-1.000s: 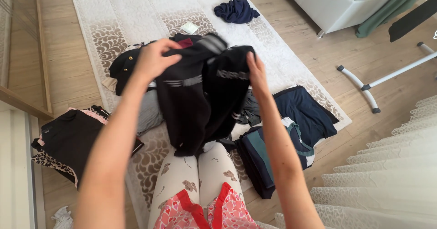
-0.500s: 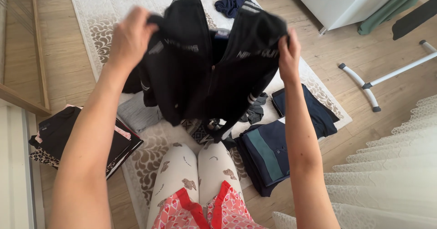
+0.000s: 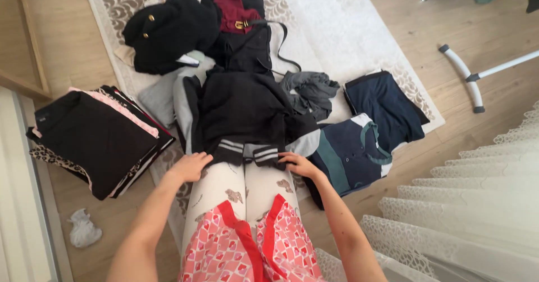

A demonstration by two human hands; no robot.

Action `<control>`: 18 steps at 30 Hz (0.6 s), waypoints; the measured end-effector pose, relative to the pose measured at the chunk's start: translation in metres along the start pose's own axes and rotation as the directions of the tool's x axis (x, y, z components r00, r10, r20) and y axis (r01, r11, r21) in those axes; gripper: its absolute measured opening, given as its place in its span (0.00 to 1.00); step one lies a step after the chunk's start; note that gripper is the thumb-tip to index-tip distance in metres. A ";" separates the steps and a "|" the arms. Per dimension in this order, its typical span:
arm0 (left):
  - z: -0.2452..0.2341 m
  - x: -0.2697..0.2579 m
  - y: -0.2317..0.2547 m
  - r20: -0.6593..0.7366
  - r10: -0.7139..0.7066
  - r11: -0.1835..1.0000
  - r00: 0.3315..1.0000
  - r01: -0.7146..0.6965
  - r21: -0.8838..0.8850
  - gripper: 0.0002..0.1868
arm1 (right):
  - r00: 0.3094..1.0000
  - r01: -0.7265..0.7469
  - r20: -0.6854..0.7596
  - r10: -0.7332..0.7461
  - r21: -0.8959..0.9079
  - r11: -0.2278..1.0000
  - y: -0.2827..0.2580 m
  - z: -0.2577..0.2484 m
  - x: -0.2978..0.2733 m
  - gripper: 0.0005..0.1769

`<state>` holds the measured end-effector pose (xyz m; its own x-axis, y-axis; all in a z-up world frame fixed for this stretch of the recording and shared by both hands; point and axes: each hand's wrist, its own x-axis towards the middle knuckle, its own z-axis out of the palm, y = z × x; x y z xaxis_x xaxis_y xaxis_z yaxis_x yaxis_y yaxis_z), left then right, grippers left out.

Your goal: Wiping a shelf and then folding various items of clothing and placing them into a wardrobe.

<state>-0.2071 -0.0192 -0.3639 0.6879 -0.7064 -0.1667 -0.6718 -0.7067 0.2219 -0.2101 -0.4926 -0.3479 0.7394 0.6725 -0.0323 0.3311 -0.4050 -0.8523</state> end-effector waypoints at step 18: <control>-0.010 0.015 0.053 -0.248 -0.392 0.789 0.886 0.185 -0.586 0.15 | 0.920 -0.081 -0.383 -0.080 -0.386 0.919 -0.072 0.040 0.032 0.20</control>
<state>-0.2297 -0.0669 -0.3446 0.9409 -0.3386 0.0033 -0.2416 -0.6646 0.7070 -0.2339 -0.4168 -0.3086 0.8788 0.4134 0.2384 0.4704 -0.6662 -0.5787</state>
